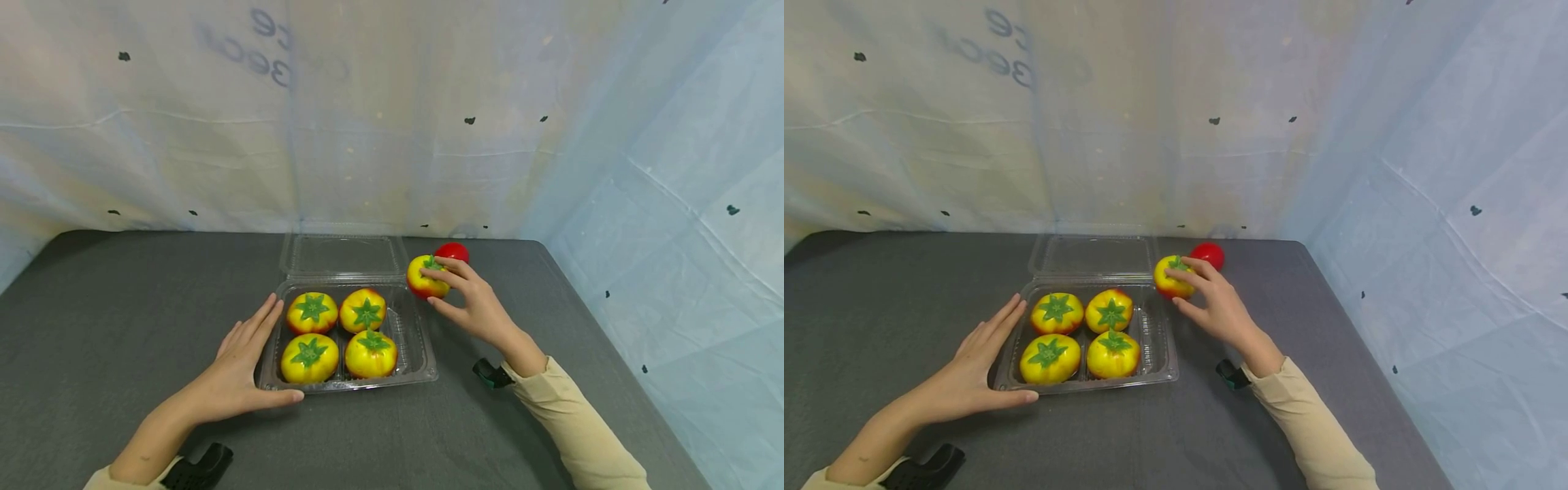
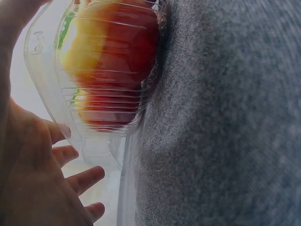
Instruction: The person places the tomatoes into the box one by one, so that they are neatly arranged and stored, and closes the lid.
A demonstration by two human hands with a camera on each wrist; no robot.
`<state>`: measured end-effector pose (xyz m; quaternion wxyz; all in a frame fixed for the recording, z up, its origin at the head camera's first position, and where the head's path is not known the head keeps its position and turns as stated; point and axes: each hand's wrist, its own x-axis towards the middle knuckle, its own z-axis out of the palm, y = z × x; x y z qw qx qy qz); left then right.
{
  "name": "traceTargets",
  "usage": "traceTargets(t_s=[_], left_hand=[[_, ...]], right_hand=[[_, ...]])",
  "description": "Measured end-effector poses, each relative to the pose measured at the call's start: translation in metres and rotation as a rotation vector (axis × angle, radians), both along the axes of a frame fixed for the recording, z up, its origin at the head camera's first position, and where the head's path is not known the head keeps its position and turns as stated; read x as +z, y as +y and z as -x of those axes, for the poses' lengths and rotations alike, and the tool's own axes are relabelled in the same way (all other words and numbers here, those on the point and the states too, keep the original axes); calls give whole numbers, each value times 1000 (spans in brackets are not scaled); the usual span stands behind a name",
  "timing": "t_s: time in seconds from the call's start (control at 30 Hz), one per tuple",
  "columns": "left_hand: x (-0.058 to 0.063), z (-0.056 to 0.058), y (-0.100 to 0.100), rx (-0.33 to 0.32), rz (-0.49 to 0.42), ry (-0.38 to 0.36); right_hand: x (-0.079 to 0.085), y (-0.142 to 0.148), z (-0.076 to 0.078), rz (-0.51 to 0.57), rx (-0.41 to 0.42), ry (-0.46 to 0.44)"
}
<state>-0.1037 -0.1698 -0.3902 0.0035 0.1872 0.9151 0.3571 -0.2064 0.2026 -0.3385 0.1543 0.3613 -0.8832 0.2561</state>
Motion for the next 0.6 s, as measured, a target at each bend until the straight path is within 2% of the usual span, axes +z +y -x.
traceTargets(t_s=[0.2,0.6], left_hand=[[0,0,0,-6,-8,2],[0,0,0,-5,-9,-9]], right_hand=[[2,-3,-2,-11,35,14],[8,-13,-9,-37,46,-27]])
